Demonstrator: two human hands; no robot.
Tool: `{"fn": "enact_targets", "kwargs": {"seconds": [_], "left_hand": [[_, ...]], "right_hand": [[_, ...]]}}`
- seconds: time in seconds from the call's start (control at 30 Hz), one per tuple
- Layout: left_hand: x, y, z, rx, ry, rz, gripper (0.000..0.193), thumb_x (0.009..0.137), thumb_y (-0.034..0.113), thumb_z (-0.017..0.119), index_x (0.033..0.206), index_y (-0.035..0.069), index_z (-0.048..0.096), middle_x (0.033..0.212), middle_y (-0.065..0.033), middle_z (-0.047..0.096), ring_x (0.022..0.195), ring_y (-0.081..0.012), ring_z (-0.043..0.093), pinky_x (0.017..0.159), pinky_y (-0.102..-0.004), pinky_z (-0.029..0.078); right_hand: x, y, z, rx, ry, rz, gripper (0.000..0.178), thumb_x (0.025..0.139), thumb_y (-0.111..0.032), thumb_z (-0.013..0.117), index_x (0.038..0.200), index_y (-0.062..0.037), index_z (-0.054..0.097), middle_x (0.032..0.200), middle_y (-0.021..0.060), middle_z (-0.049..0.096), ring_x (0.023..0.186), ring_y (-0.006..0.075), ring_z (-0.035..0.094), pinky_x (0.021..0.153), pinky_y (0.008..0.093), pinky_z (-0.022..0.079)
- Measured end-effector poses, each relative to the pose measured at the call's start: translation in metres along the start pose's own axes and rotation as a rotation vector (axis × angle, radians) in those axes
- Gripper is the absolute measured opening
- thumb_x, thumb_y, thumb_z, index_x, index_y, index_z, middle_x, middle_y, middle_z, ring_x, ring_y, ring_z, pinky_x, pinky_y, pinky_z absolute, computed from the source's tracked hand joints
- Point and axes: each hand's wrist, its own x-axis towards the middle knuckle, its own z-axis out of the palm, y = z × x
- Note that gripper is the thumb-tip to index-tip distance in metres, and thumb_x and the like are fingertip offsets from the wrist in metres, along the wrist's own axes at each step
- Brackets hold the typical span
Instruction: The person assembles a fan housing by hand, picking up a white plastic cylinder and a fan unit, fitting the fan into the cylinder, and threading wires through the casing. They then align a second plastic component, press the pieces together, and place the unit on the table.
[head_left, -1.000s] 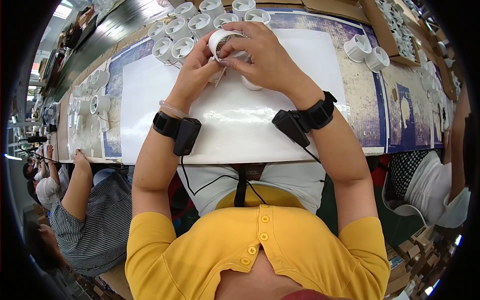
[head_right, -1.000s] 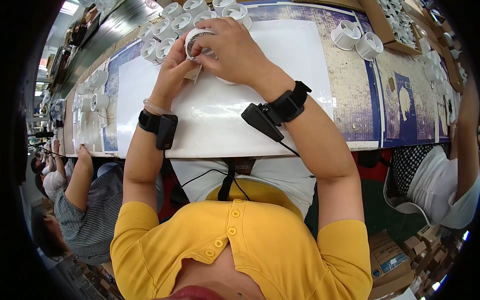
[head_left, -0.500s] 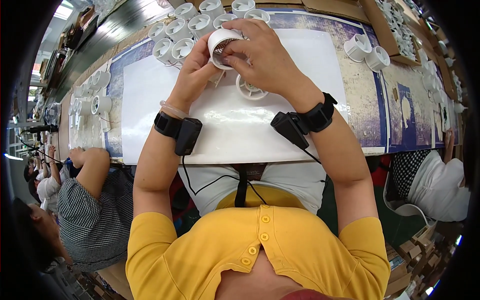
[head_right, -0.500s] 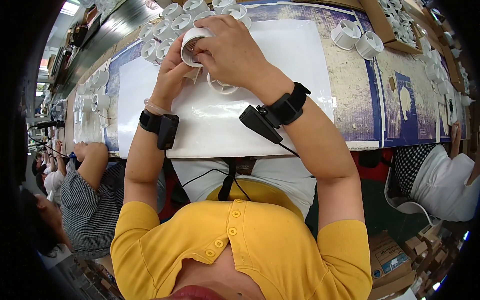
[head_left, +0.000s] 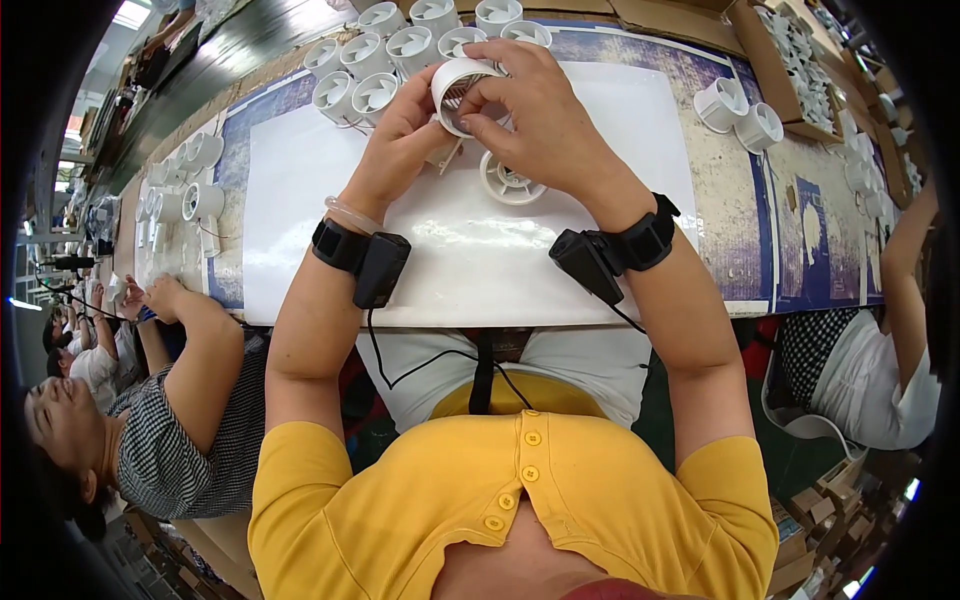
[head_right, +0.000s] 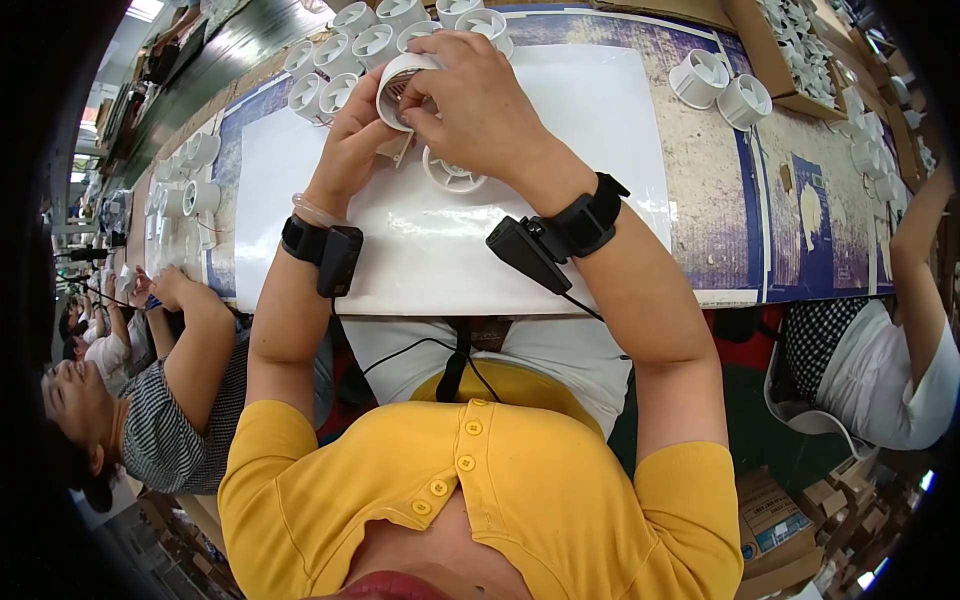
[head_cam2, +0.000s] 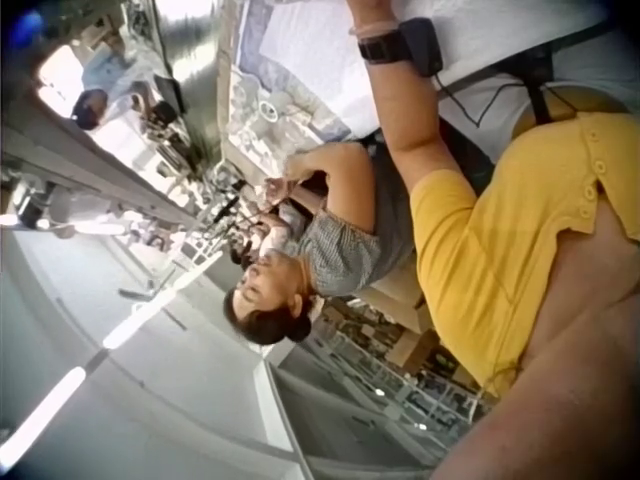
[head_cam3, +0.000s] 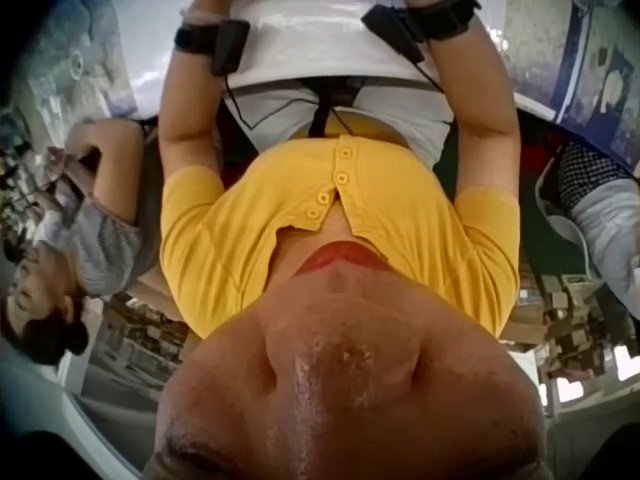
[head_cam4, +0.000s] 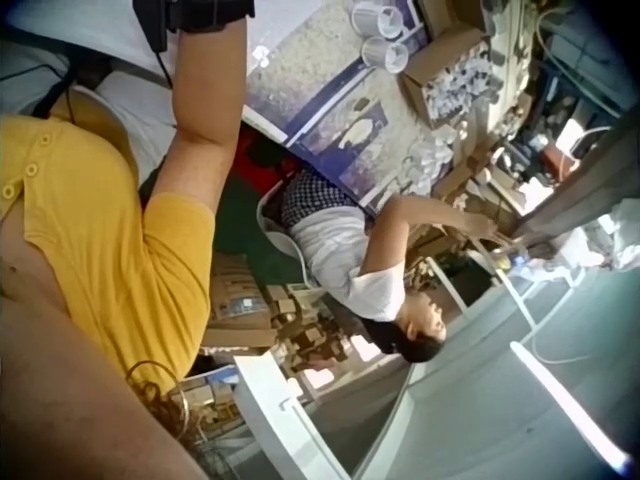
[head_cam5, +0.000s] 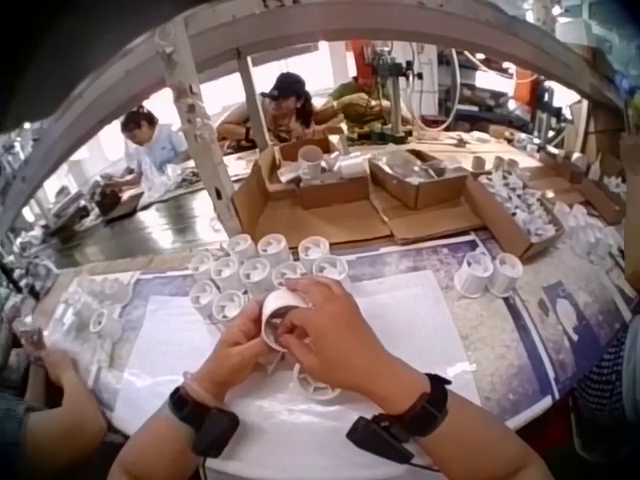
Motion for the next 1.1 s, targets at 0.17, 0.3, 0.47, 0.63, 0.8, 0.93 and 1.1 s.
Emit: {"fn": "enact_targets", "kwargs": {"seconds": [0.17, 0.3, 0.47, 0.63, 0.8, 0.93, 1.1], "left_hand": [[0.001, 0.000, 0.001, -0.006, 0.009, 0.022, 0.056, 0.085, 0.000, 0.052, 0.138, 0.002, 0.034, 0.123, -0.0073, 0.052, 0.110, -0.0138, 0.052, 0.089, -0.0273, 0.045], [0.002, 0.001, 0.001, -0.035, -0.007, 0.001, 0.056, 0.085, -0.002, 0.051, 0.138, 0.001, 0.033, 0.124, -0.0088, 0.051, 0.110, -0.0150, 0.053, 0.090, -0.0284, 0.046], [0.000, 0.006, 0.001, -0.097, -0.014, -0.083, 0.056, 0.086, -0.002, 0.050, 0.139, 0.002, 0.033, 0.123, -0.0107, 0.053, 0.109, -0.0174, 0.055, 0.089, -0.0302, 0.049], [0.000, 0.014, 0.000, -0.124, 0.034, -0.139, 0.053, 0.087, -0.002, 0.050, 0.138, 0.002, 0.034, 0.117, -0.0103, 0.056, 0.102, -0.0178, 0.059, 0.085, -0.0299, 0.052], [0.000, 0.014, 0.001, -0.052, 0.057, -0.147, 0.052, 0.088, 0.000, 0.050, 0.137, 0.002, 0.034, 0.113, -0.0094, 0.058, 0.097, -0.0168, 0.061, 0.083, -0.0287, 0.052], [-0.001, 0.011, 0.000, -0.031, 0.034, -0.118, 0.052, 0.087, 0.001, 0.051, 0.137, 0.002, 0.035, 0.112, -0.0089, 0.058, 0.096, -0.0159, 0.062, 0.083, -0.0282, 0.052], [0.000, 0.009, 0.000, -0.005, 0.037, -0.100, 0.053, 0.086, 0.001, 0.051, 0.137, 0.002, 0.035, 0.114, -0.0085, 0.057, 0.097, -0.0159, 0.061, 0.083, -0.0281, 0.052]], "right_hand": [[0.000, -0.003, 0.006, 0.036, -0.010, 0.054, 0.013, 0.078, -0.013, 0.067, 0.088, -0.0060, 0.070, 0.129, 0.0099, 0.052, 0.123, 0.0330, 0.040, 0.102, 0.0405, 0.035], [-0.002, 0.002, 0.014, 0.112, 0.055, 0.102, 0.013, 0.074, -0.016, 0.066, 0.081, -0.0076, 0.072, 0.123, 0.0120, 0.056, 0.118, 0.0344, 0.044, 0.101, 0.0425, 0.036], [-0.001, 0.000, 0.002, 0.077, -0.113, 0.172, 0.014, 0.078, -0.015, 0.066, 0.088, -0.0074, 0.071, 0.129, 0.0098, 0.053, 0.127, 0.0337, 0.036, 0.105, 0.0421, 0.032], [-0.003, 0.006, -0.006, 0.038, -0.085, -0.043, 0.014, 0.077, -0.014, 0.065, 0.088, -0.0100, 0.072, 0.128, 0.0096, 0.054, 0.126, 0.0337, 0.038, 0.105, 0.0427, 0.032], [-0.002, 0.005, -0.004, 0.044, -0.067, -0.054, 0.016, 0.075, -0.013, 0.065, 0.090, -0.0110, 0.071, 0.128, 0.0093, 0.054, 0.125, 0.0333, 0.040, 0.104, 0.0430, 0.033], [0.000, 0.002, -0.003, 0.061, -0.043, -0.030, 0.015, 0.075, -0.013, 0.066, 0.089, -0.0106, 0.069, 0.126, 0.0090, 0.055, 0.123, 0.0329, 0.041, 0.103, 0.0430, 0.034], [0.000, 0.002, 0.003, 0.028, 0.000, -0.035, 0.012, 0.075, -0.012, 0.067, 0.086, -0.0092, 0.067, 0.124, 0.0088, 0.056, 0.121, 0.0321, 0.043, 0.101, 0.0421, 0.036]]}}
